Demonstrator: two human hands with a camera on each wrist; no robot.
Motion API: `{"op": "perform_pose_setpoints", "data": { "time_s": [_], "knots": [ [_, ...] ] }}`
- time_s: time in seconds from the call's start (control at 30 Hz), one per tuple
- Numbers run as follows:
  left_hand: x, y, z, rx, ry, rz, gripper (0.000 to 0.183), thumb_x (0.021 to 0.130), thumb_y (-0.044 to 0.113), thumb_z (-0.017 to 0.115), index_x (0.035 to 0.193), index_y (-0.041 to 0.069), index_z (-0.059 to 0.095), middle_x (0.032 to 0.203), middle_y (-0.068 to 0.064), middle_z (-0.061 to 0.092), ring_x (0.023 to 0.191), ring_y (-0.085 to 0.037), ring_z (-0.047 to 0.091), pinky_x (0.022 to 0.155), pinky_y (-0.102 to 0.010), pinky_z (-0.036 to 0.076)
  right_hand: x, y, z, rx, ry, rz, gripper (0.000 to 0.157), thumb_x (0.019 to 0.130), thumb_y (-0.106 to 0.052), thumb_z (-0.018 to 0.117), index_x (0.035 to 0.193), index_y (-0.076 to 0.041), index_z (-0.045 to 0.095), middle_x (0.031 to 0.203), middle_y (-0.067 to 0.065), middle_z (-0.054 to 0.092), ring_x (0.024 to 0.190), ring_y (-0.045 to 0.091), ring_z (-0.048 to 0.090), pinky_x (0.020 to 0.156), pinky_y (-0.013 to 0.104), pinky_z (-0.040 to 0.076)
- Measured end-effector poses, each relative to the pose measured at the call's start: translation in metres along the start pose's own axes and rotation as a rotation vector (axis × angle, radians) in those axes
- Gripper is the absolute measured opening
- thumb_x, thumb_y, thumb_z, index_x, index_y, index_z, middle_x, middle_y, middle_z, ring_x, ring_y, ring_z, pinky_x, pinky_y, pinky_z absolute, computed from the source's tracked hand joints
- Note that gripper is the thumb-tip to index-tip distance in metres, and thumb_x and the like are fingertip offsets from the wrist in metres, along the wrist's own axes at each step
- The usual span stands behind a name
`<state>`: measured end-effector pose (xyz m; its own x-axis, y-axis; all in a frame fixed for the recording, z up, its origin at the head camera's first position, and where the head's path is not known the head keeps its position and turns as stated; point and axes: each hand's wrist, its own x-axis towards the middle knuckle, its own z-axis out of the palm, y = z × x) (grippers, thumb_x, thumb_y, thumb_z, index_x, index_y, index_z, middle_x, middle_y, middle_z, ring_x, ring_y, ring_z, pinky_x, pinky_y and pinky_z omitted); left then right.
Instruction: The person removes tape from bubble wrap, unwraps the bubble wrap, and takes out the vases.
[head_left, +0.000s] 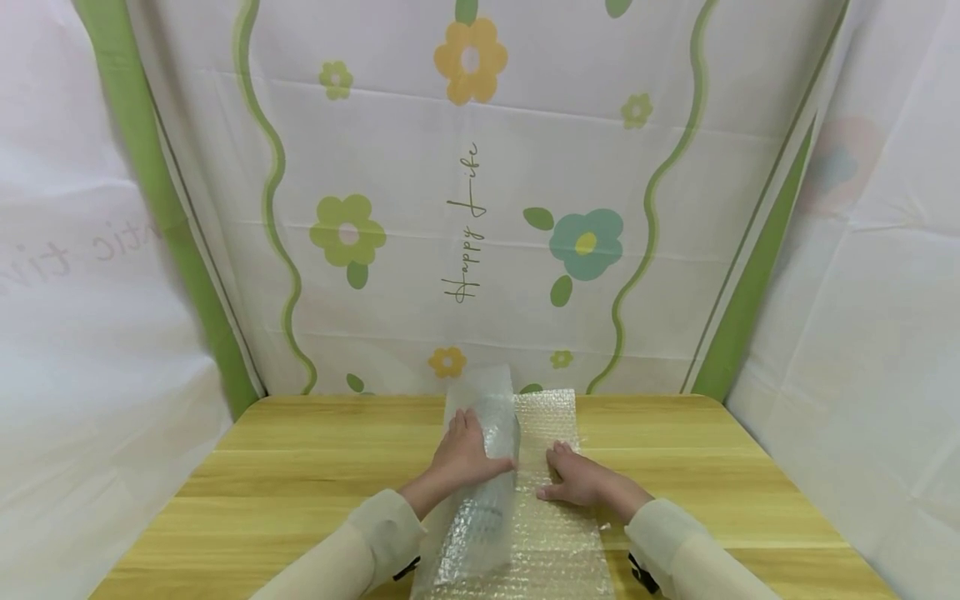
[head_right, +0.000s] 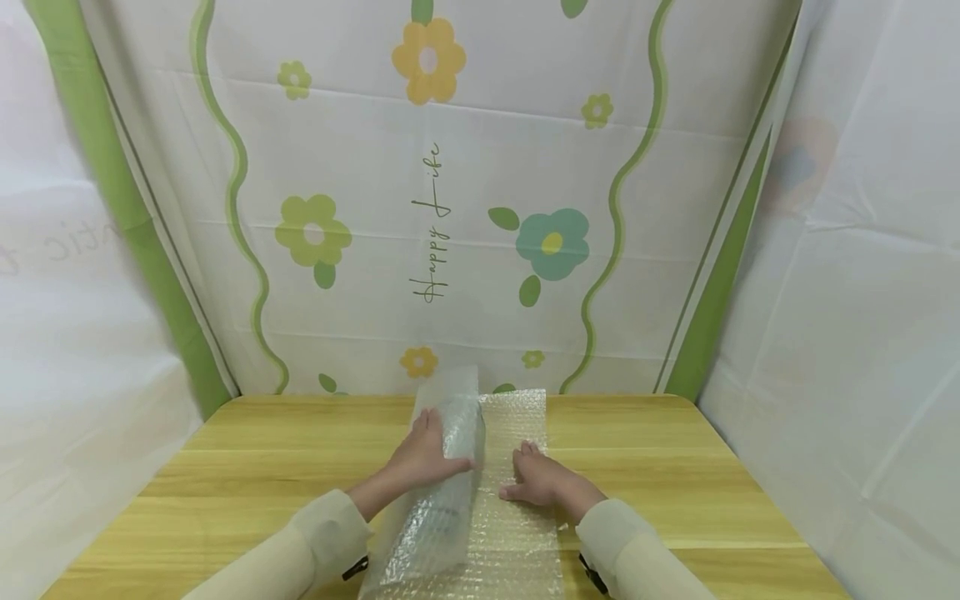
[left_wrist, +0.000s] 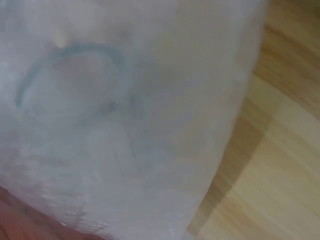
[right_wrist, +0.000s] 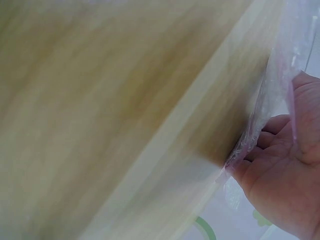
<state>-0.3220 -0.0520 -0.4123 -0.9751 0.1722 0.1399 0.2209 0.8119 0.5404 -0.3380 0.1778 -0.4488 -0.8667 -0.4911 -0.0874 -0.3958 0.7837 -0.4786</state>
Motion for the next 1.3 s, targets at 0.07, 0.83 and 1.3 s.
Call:
{"op": "perform_pose_setpoints", "data": {
  "time_s": [0.07,0.83,1.3],
  "knots": [
    [0.000,0.000,-0.002,-0.011,0.001,0.003,0.111,0.075,0.049,0.077,0.146,-0.016,0.021,0.150,-0.037,0.019,0.139,-0.047,0.022,0.109,-0.052,0.029,0.000,0.000,0.000,0.000,-0.001,0.003,0.078,0.089,-0.033,0.070,0.138,0.018,0.037,0.146,0.043,0.020,0.139,0.052,0.016,0.113,0.056,0.016],
    [-0.006,-0.030,-0.033,-0.429,0.024,-0.007,0.107,0.080,0.031,0.075,0.148,-0.015,0.006,0.153,-0.035,0.010,0.140,-0.048,0.015,0.112,-0.056,0.017,0.000,0.000,0.000,0.006,0.001,-0.008,0.077,0.089,-0.032,0.071,0.137,0.018,0.038,0.146,0.043,0.019,0.139,0.052,0.016,0.113,0.055,0.015],
    [-0.009,-0.050,-0.046,-0.481,0.048,-0.068,0.101,0.079,0.022,0.076,0.149,-0.012,0.011,0.150,-0.035,0.021,0.136,-0.050,0.025,0.108,-0.060,0.024,-0.001,0.000,0.001,0.019,-0.013,0.002,0.078,0.090,-0.032,0.070,0.139,0.018,0.036,0.147,0.042,0.018,0.139,0.051,0.015,0.113,0.055,0.014]
  ]
}}
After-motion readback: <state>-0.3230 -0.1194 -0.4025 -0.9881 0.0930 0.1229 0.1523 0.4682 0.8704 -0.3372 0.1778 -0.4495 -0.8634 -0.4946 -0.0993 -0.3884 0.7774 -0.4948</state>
